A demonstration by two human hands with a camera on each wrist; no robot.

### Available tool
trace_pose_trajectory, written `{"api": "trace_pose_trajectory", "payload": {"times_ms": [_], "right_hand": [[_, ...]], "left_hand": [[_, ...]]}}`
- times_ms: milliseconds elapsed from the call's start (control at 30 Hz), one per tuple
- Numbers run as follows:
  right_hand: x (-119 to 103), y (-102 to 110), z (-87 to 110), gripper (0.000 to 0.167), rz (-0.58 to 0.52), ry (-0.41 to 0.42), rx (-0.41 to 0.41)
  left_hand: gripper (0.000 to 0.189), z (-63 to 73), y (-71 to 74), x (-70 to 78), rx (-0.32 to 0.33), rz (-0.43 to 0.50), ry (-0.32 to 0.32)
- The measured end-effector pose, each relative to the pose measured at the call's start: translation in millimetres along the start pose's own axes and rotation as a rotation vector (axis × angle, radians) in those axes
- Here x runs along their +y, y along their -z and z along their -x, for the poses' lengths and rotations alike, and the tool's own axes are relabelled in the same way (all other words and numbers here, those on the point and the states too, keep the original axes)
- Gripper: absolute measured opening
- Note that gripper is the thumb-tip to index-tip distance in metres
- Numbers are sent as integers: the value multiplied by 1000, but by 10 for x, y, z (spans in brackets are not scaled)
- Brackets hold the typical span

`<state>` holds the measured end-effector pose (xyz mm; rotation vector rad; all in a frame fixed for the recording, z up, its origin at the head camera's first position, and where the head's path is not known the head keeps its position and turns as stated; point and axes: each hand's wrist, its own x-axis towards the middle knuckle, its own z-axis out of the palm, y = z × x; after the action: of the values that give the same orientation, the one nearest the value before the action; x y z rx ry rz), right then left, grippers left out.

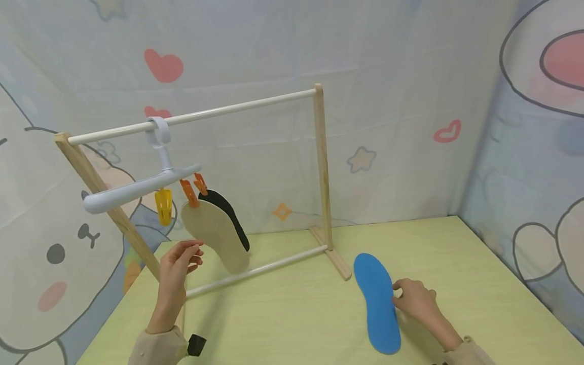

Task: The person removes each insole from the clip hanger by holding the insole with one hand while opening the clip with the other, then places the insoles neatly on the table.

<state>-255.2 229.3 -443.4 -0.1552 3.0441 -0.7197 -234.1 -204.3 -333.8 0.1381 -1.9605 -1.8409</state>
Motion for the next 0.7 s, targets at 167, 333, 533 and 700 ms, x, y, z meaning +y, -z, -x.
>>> {"api": "trace_pose_trajectory", "payload": {"times_ms": [167, 333, 533, 700], "right_hand": [[-43, 16, 4, 32, -14, 10, 0], [-59, 1, 14, 31, -21, 21, 16], [-78, -20, 22, 28, -35, 37, 41], [-107, -47, 37, 27, -71, 78, 68]], "left_hand": [[14, -2, 0, 2, 2, -1, 1], [14, 2, 5, -1, 1, -5, 5], [14, 3, 10, -8, 4, -10, 16], [15, 6, 14, -10, 5, -12, 21]]}}
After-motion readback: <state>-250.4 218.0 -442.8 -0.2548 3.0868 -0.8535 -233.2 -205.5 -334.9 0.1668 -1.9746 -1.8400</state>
